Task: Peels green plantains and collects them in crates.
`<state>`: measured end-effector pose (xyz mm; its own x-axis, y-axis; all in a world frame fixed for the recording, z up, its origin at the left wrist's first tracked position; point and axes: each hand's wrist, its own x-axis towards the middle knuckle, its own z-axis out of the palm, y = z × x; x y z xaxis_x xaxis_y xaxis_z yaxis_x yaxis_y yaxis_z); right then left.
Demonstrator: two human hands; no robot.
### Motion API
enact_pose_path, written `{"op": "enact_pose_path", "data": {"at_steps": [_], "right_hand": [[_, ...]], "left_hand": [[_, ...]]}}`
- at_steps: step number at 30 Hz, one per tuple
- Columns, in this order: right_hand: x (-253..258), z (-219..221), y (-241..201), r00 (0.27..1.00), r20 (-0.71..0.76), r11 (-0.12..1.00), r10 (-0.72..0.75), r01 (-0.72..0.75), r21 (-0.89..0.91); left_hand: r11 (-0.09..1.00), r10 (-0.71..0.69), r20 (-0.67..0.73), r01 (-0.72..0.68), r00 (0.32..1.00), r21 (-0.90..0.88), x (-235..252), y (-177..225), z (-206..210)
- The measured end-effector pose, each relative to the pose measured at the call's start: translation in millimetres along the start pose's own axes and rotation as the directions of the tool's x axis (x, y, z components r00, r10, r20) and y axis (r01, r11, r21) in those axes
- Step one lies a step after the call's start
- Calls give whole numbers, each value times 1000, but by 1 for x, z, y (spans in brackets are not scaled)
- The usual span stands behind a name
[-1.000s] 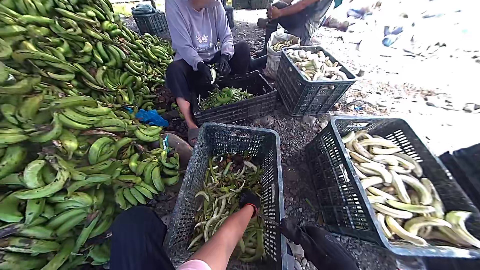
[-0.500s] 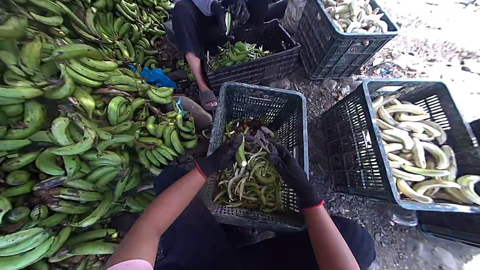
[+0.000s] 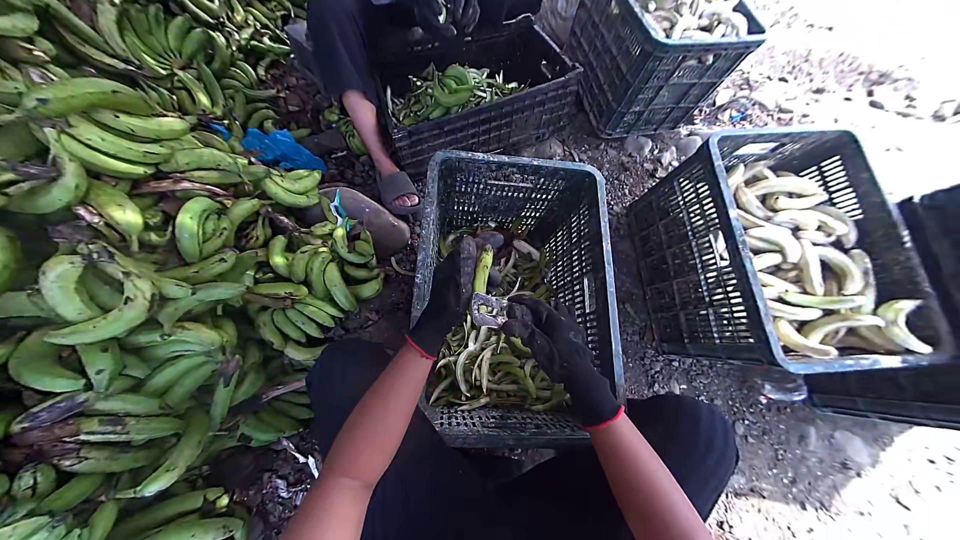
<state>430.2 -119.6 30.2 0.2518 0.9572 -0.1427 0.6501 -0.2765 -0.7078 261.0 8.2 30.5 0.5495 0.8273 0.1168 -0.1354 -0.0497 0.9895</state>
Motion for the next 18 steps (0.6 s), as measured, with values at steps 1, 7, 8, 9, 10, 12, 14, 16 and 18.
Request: {"op": "enact_pose_path", "data": {"at_steps": [1, 7, 8, 9, 10, 12, 14, 16, 18], "right_hand": [[1, 0, 1, 999, 28, 999, 28, -29, 27], [9, 9, -3, 989, 74, 990, 129, -132, 42], [10, 10, -4, 987, 57, 987, 151, -153, 43], [11, 11, -5, 985, 39, 984, 167, -169, 47], [12, 13, -4, 985, 19, 983, 174, -175, 49], [12, 15, -4, 981, 5, 979, 196, -195, 55], [12, 15, -5, 977, 5, 976, 212, -212, 47], [11, 17, -4, 978, 7, 975, 207, -207, 77], [11, 19, -3, 982, -5, 976, 188, -186, 114]], "left_hand": [[1000, 24, -7, -24, 1000, 10, -1, -1, 2], [994, -24, -93, 33, 995, 103, -5, 4, 11], [994, -50, -89, 59, 995, 97, -6, 2, 11], [993, -61, -81, 69, 995, 98, -8, -2, 10], [990, -70, -72, 78, 995, 116, -10, -4, 10], [985, -59, -63, 68, 996, 156, -12, -5, 10], [981, -62, -79, 75, 995, 177, -14, -7, 12], [971, -95, -145, 124, 985, 202, -19, -10, 15], [972, -58, -231, 108, 971, 210, -22, -8, 24]]}}
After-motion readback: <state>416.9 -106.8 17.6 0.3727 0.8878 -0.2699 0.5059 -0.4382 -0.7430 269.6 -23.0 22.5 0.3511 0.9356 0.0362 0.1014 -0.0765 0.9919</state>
